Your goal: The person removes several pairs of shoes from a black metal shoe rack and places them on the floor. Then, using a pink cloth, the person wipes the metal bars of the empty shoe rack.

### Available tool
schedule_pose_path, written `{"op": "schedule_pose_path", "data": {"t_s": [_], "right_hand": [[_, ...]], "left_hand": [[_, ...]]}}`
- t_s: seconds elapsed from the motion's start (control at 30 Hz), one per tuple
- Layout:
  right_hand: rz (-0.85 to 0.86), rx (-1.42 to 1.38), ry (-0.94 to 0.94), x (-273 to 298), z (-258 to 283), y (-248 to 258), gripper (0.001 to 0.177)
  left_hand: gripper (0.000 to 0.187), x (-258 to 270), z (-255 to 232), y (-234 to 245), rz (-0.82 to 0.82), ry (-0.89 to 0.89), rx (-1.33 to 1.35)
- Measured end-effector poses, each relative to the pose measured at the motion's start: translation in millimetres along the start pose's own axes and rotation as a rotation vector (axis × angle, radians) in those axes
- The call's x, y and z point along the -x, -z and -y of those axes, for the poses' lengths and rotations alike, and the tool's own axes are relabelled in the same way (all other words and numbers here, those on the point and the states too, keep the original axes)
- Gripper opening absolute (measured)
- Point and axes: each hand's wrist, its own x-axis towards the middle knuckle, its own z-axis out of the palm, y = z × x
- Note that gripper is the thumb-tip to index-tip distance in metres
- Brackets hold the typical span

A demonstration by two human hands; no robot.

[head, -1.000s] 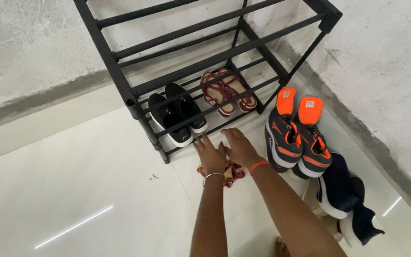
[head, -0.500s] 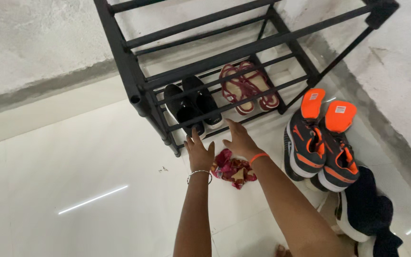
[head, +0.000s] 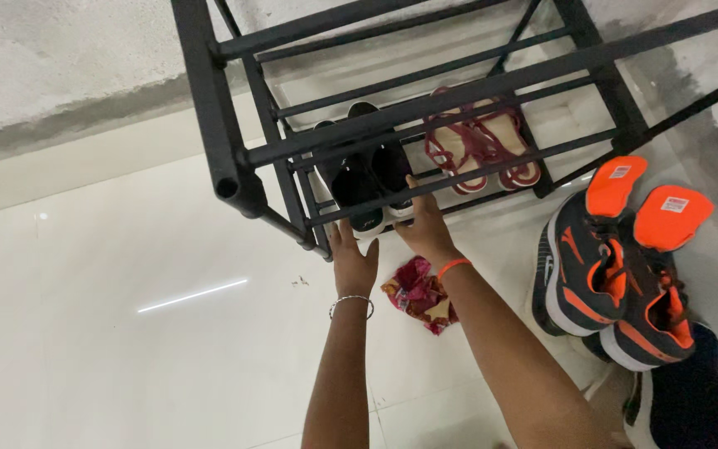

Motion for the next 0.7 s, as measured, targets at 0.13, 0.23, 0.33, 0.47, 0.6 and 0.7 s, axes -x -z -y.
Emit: {"op": "schedule_pose_path", "data": {"t_s": [0.13, 0.23, 0.33, 0.47, 0.6, 0.7], "right_hand": [[-0.009, -0.054, -0.078, -7, 3, -4, 0.090], [-0.030, -0.060, -0.065, -8, 3, -7, 0.086], [-0.058, -0.074, -0.076, -9, -1, -12, 0.079], [-0.128, -0.089, -0.068, -11, -8, -18, 0.066], [-0.154, -0.086, -0.061, -11, -12, -20, 0.059], [-0.152, -0.070, -0.045, -13, -12, -20, 0.054]], "left_hand": [[0.084, -5, -8, -3, -0.019, -0.001, 0.006], [0.081, -8, -8, -3, -0.025, -0.013, 0.028], [0.077, -11, -5, -5, -0.011, 0.015, -0.009], [0.073, -16, 2, -11, 0.024, 0.120, -0.019], [0.068, -17, 9, -17, -0.010, 0.059, -0.032], [0.067, -21, 14, -20, -0.008, 0.007, -0.073]]}}
